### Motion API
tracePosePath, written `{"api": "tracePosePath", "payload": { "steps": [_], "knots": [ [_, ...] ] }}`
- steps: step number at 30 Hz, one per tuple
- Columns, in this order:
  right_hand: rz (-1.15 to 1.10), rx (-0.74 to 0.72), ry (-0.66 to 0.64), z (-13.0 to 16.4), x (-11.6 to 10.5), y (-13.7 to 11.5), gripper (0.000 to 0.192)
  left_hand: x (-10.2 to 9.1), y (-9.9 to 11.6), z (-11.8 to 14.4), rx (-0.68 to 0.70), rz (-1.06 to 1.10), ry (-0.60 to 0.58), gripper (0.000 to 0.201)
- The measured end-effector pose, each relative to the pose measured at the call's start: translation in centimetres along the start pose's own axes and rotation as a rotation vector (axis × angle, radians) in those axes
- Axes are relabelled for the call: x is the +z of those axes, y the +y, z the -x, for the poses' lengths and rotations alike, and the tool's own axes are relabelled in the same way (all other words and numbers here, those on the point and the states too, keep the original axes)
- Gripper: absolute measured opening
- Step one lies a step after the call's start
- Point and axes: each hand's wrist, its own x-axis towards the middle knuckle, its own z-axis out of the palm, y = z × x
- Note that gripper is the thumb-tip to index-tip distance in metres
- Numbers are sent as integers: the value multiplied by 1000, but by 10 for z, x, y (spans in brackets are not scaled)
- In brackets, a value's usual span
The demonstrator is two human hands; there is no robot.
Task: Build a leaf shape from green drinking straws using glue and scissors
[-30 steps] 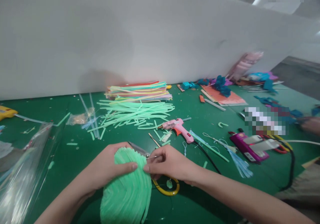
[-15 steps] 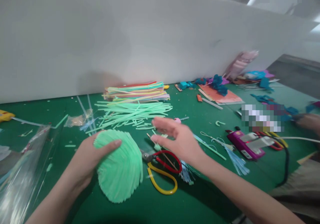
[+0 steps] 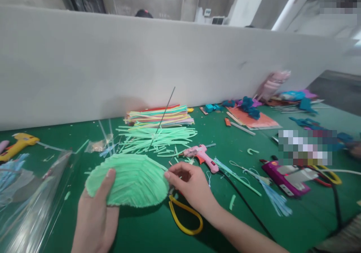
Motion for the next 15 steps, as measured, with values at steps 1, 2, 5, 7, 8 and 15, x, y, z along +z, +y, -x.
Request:
{"api": "tracePosePath", "payload": {
  "steps": [1, 2, 5, 7, 8, 15],
  "knots": [
    [14, -24, 40, -1, 1, 1, 30, 4, -2, 3, -6, 115, 19, 57],
    [21, -43, 72, -2, 2, 3, 28, 8, -4, 5, -25, 226, 33, 54],
    [17, -81, 127, -5, 2, 11, 25, 14, -17, 11, -134, 427, 27, 50],
    [24, -87, 145, -8, 2, 17, 25, 16, -29, 15, -197, 466, -10, 59],
    [31, -84, 150, -10, 1, 20, 25, 17, -36, 17, -216, 450, -29, 65],
    [36, -59, 144, -11, -5, 21, 22, 21, -58, 18, -231, 232, 7, 70]
  ]
}}
